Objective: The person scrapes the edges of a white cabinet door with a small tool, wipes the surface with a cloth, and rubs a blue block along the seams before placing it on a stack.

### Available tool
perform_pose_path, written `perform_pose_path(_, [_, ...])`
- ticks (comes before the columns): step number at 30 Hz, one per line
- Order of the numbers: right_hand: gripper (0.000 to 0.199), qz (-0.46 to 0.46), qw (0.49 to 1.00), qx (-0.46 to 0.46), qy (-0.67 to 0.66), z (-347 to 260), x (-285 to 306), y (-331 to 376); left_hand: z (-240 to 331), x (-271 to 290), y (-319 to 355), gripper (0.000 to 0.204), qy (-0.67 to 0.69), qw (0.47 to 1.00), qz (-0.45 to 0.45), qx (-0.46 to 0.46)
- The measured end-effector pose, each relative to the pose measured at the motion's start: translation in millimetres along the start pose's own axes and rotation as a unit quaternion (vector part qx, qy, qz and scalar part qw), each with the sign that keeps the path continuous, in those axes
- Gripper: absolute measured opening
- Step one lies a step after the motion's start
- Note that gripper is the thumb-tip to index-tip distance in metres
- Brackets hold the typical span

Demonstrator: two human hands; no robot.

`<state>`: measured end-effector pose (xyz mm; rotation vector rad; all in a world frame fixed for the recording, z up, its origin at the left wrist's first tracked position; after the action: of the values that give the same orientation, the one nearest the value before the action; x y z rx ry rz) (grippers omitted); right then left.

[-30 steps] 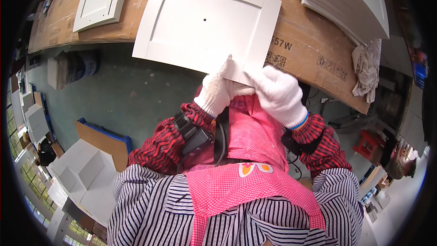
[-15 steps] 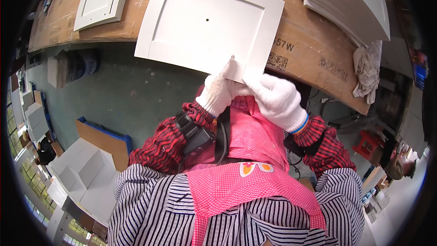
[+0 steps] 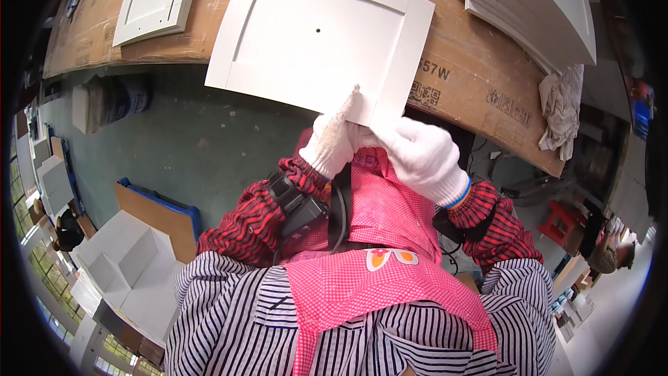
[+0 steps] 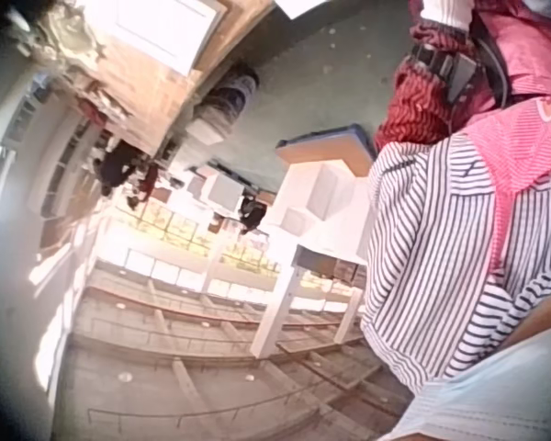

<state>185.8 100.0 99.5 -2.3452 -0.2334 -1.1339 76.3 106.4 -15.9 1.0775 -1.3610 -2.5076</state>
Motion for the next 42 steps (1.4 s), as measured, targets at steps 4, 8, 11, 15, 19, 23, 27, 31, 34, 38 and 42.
perform_pose_path(4, [0.036,0.011,0.999,-0.045,-0.008,14.4,3.0,-6.8,4.1,-3.4,1.2,0.058,-0.004,1.0,0.029,0.009])
perform_pose_path(8, [0.035,0.016,0.998,-0.052,-0.009,15.0,3.3,-6.6,3.0,-5.7,-0.5,0.058,0.009,1.0,0.0,0.014])
perform_pose_path(11, [0.035,-0.012,0.999,-0.033,-0.005,6.6,0.0,0.3,1.5,-2.9,-0.4,0.059,0.007,1.0,0.019,-0.006])
perform_pose_path(15, [0.032,0.013,0.998,-0.059,-0.029,16.1,9.5,-12.5,3.2,-4.1,-1.8,0.061,0.004,1.0,-0.021,0.015])
perform_pose_path(19, [0.035,0.058,0.993,-0.103,-0.002,48.3,13.1,-30.3,4.3,-3.0,-0.2,0.062,-0.032,0.999,0.018,0.005])
perform_pose_path(23, [0.035,0.016,1.0,-0.01,0.02,22.1,8.0,-22.1,4.7,-4.4,0.3,0.063,-0.041,0.999,0.007,0.011])
perform_pose_path(27, [0.032,-0.009,0.999,0.043,-0.025,6.9,-1.6,-7.5,-0.1,5.5,-9.3,0.063,-0.014,0.999,-0.03,0.018])
perform_pose_path(31, [0.022,0.018,0.998,-0.002,-0.064,43.7,7.6,-40.5,7.0,-0.6,-4.6,0.064,-0.046,0.999,0.003,-0.001])
perform_pose_path(34, [0.024,0.033,0.999,-0.009,0.016,84.7,14.3,-71.7,6.8,-3.0,-7.2,0.065,-0.031,0.998,-0.053,0.019])
perform_pose_path(38, [0.024,0.128,0.986,-0.063,0.085,131.3,20.5,-93.7,8.0,2.8,-6.2,0.066,-0.07,0.997,0.016,-0.02])
perform_pose_path(42, [0.024,0.215,0.958,-0.188,-0.012,140.7,31.6,-61.2,33.5,63.9,6.2,0.038,-0.189,0.877,0.071,-0.436])
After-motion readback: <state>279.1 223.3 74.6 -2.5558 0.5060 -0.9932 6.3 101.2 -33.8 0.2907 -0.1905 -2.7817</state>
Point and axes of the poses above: each hand's wrist, its own y-axis away from the middle knuckle, its own x-axis out of the back of the hand, z = x × y, the point moved 8 cm from there along -y, towards the middle knuckle, and after that the axes turned 15 degrees about z, right-handed, at the moved point
